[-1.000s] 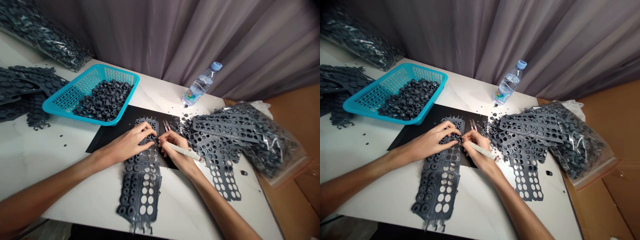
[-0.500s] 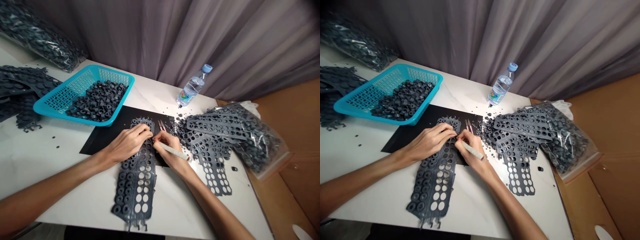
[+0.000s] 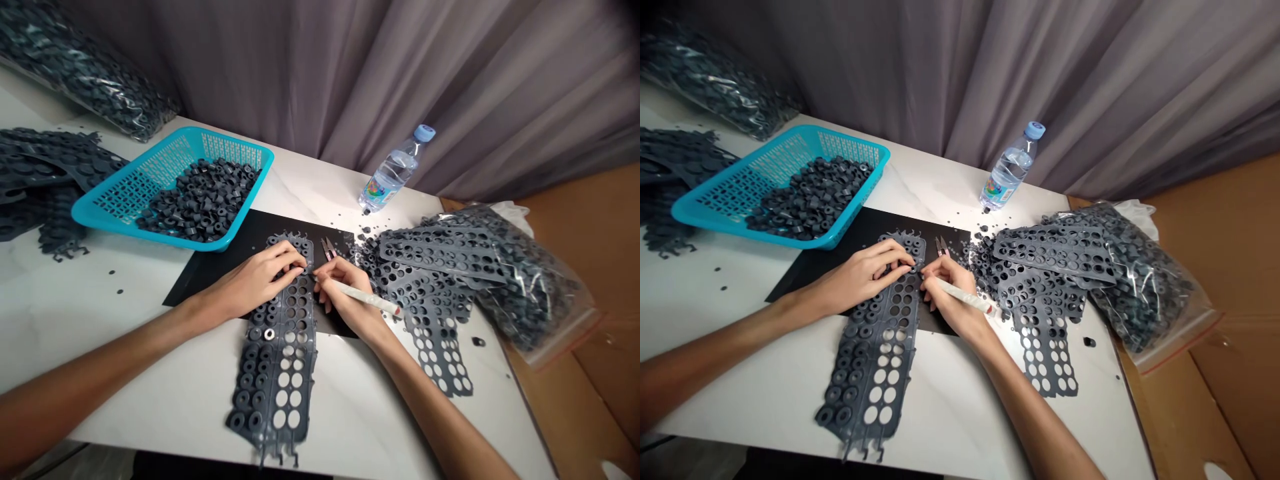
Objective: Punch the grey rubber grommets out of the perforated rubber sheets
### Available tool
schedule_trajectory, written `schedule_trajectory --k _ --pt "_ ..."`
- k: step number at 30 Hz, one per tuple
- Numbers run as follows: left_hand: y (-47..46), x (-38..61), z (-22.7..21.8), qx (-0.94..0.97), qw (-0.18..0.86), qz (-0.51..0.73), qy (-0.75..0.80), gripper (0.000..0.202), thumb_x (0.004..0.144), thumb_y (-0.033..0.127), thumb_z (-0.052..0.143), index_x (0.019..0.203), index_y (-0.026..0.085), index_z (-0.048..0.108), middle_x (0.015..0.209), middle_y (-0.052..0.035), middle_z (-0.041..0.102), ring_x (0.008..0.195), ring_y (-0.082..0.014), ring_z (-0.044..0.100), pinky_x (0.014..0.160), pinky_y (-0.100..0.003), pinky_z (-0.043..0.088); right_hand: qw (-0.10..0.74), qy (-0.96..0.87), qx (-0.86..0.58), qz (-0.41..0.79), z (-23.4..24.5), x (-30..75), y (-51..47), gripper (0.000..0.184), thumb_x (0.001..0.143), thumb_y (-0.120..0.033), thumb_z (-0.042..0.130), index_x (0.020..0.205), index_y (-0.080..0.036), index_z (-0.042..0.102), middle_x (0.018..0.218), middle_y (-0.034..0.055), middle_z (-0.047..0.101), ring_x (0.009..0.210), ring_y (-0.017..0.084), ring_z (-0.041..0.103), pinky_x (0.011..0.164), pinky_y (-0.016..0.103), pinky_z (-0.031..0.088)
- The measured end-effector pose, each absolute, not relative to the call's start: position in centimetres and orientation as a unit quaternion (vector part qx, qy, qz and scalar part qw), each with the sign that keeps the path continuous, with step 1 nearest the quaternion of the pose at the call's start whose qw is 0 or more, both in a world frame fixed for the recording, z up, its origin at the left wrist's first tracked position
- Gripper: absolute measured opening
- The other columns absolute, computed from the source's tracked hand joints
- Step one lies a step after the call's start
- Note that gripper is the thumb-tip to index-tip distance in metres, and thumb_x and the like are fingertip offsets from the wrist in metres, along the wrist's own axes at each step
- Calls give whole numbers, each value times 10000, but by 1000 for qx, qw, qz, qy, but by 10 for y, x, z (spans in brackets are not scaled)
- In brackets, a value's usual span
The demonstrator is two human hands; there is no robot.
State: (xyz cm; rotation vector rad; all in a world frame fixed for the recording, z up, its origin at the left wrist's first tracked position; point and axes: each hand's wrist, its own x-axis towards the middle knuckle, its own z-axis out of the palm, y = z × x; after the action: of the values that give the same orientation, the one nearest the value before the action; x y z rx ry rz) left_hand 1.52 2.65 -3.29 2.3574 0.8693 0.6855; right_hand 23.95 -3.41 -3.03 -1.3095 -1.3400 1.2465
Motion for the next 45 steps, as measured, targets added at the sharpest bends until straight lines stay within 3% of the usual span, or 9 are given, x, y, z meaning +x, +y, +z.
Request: schedule_trajectory --k 10,14,17,20,25,30,45 --pt "27 13 -32 886 253 230 314 183 1125 305 501 1198 222 647 1173 -38 651 1016 -198 693 930 -349 531 416 -564 -524 484 -30 239 -34 44 942 -250 646 928 -208 648 784 -13 647 601 123 594 476 205 491" --pt "23 17 -24 915 167 184 318 241 1127 333 515 1302 223 641 1244 -63 650 1040 -216 704 837 -328 552 410 -573 -529 472 -29 239 -34 29 928 -236 625 913 -214 636 763 -18 638 602 131 587 482 214 476" --pt "20 21 -22 935 87 158 304 225 1134 247 477 1233 210 676 1254 -71 673 1084 -222 717 747 -292 535 395 -600 -535 445 -27 238 -35 32 929 -233 622 906 -213 632 755 -23 624 619 132 581 514 219 447" --pt "18 24 -27 933 58 200 294 259 1148 208 427 1185 176 681 1216 -79 715 1096 -210 727 781 -282 544 387 -624 -540 411 -25 237 -37 74 953 -247 622 891 -208 630 749 -26 607 635 128 557 562 231 435" --pt "23 22 -34 915 138 228 304 265 1154 267 441 1164 176 690 1208 -74 715 1094 -217 725 912 -324 568 401 -590 -554 429 -23 234 -38 82 938 -249 629 869 -204 627 717 -25 615 603 128 559 537 228 441" --pt "29 13 -33 896 245 217 300 241 1137 312 500 1254 228 693 1273 -55 685 1173 -221 702 1021 -349 549 444 -532 -528 492 -26 238 -37 61 941 -263 653 934 -204 638 744 -15 660 556 122 576 457 210 465" --pt "28 13 -32 889 261 221 303 256 1113 290 515 1300 235 682 1267 -57 669 1144 -214 698 1023 -347 553 425 -542 -526 499 -29 237 -37 75 957 -265 673 942 -195 651 771 -9 674 556 105 575 447 190 462"
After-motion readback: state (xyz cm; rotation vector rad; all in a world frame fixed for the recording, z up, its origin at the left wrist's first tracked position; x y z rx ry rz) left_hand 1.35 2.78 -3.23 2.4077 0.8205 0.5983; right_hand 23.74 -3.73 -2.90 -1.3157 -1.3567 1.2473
